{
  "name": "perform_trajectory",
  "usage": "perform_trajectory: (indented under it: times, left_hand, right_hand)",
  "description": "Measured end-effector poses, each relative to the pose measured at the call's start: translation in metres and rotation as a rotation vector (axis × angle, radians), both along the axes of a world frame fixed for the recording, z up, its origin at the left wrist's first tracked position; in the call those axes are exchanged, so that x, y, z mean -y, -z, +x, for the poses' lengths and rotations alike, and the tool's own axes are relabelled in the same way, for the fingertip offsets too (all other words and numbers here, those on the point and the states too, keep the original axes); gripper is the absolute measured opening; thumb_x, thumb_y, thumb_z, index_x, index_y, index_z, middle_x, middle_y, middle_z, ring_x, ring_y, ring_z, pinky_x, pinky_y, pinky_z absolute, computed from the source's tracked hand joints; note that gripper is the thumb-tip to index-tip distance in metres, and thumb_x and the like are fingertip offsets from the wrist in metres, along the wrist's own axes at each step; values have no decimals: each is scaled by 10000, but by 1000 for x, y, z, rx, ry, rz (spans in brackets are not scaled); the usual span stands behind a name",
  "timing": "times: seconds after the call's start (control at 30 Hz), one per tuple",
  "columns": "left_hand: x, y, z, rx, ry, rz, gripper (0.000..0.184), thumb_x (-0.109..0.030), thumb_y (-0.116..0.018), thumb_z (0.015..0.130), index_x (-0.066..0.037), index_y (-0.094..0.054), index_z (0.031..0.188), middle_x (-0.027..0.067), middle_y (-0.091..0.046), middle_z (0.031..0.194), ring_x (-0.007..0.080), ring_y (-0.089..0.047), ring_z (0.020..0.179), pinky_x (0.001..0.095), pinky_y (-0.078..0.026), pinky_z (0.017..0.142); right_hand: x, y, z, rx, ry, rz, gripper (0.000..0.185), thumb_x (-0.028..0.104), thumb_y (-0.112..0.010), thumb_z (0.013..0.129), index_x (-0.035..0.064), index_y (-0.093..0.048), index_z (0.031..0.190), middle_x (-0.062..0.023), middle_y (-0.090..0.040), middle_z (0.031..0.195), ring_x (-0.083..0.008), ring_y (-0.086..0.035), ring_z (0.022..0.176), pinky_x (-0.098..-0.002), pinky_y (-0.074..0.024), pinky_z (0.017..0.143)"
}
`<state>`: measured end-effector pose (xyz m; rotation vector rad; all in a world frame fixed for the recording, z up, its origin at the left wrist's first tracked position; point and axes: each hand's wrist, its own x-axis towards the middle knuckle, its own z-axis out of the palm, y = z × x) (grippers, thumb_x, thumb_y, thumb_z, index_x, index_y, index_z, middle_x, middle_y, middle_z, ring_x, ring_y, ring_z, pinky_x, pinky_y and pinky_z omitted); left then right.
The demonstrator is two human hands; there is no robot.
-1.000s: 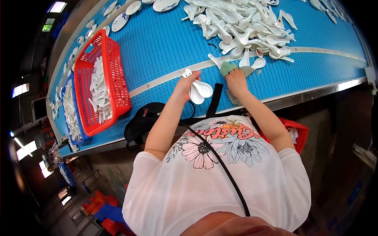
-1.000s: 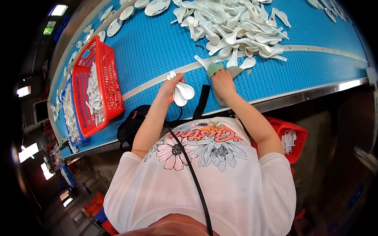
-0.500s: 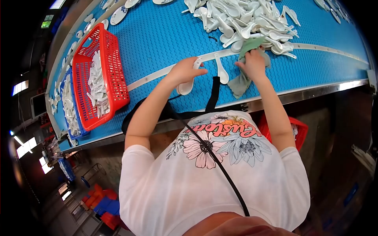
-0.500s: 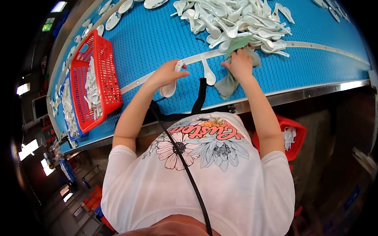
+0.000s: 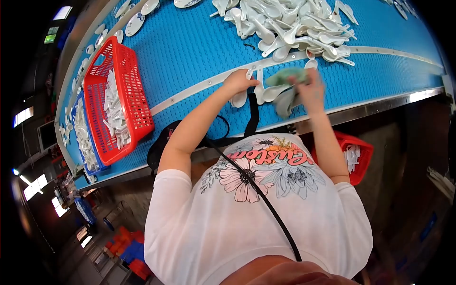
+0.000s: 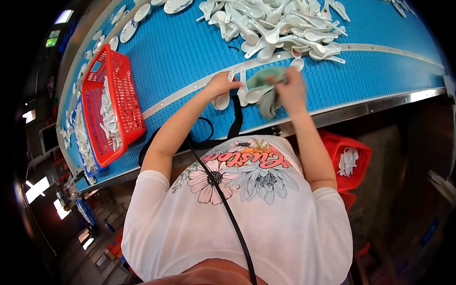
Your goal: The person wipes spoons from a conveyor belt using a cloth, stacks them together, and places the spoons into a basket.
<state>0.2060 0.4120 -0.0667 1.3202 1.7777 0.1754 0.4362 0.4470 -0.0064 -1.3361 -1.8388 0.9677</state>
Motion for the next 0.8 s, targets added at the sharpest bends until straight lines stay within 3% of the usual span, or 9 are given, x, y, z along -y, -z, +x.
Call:
perform_trajectory:
  times: [0.07, 0.17, 0.23, 0.37, 0.5, 0.6, 0.67, 0.73, 0.8]
  left_hand:
    - [5, 5, 4, -50, -33, 40, 343, -373, -665, 652, -74, -595, 802, 122, -618, 791, 258, -590, 726, 361, -456, 662]
    - [6, 8, 11, -50, -118, 70, 306, -347, -661, 655, -75, -591, 776, 124, -615, 781, 261, -589, 718, 363, -457, 655]
    - [5, 6, 12, -29, -153, 84, 323, -348, -668, 650, -81, -593, 815, 123, -618, 791, 260, -593, 726, 358, -461, 658]
    - [7, 1, 19, -9, -238, 198, 489, -381, -704, 620, -51, -559, 951, 133, -610, 875, 255, -592, 757, 350, -457, 688]
    - [4, -3, 26, -80, -135, 108, 621, -363, -712, 614, -42, -515, 1107, 150, -604, 950, 264, -595, 814, 346, -467, 728]
    - [2, 14, 21, 10, -235, 132, 489, -330, -678, 627, -65, -560, 1021, 118, -620, 929, 250, -609, 811, 348, -474, 721]
    - [1, 3, 12, 17, -225, 232, 396, -279, -650, 652, -35, -572, 954, 112, -628, 885, 225, -619, 744, 336, -481, 686]
    - [-1, -6, 5, 331, -307, 63, 307, -196, -652, 714, 4, -552, 925, 102, -613, 785, 174, -593, 664, 302, -478, 594]
    - [-2, -40, 10, 428, -324, 14, 242, -185, -641, 750, -4, -550, 883, 70, -606, 743, 132, -574, 607, 272, -468, 536]
  right_hand:
    - [-27, 10, 21, -19, 126, 17, 369, 344, -702, 669, 42, -571, 835, -87, -536, 800, -272, -530, 779, -348, -426, 657]
    - [-54, 25, 29, 292, 135, 234, 358, 352, -678, 687, 55, -578, 861, -96, -544, 898, -271, -527, 838, -362, -429, 679]
    - [-49, 43, 20, 699, -98, 240, 333, 282, -678, 679, 61, -583, 908, -75, -566, 932, -264, -549, 855, -373, -447, 681]
    - [-29, 59, 2, 852, -39, 401, 291, 223, -672, 659, 102, -598, 914, -61, -565, 964, -261, -532, 901, -340, -457, 707]
    - [-36, 70, 7, 846, -132, 319, 264, 184, -651, 659, 106, -585, 903, -57, -554, 992, -237, -507, 930, -355, -437, 706]
    - [-40, 56, 20, 618, -174, 193, 281, 170, -651, 668, 82, -590, 927, -68, -593, 931, -254, -543, 872, -338, -444, 709]
    - [-37, 29, 38, 181, 6, -13, 296, 183, -658, 676, 53, -590, 934, -109, -611, 897, -286, -572, 819, -328, -451, 712]
    - [-39, 5, 69, 59, 134, -38, 327, 215, -674, 674, 24, -589, 927, -144, -616, 902, -313, -585, 809, -336, -456, 713]
    - [-52, 17, 109, -109, 191, -48, 393, 251, -689, 668, 28, -578, 972, -148, -605, 923, -295, -576, 840, -338, -450, 734]
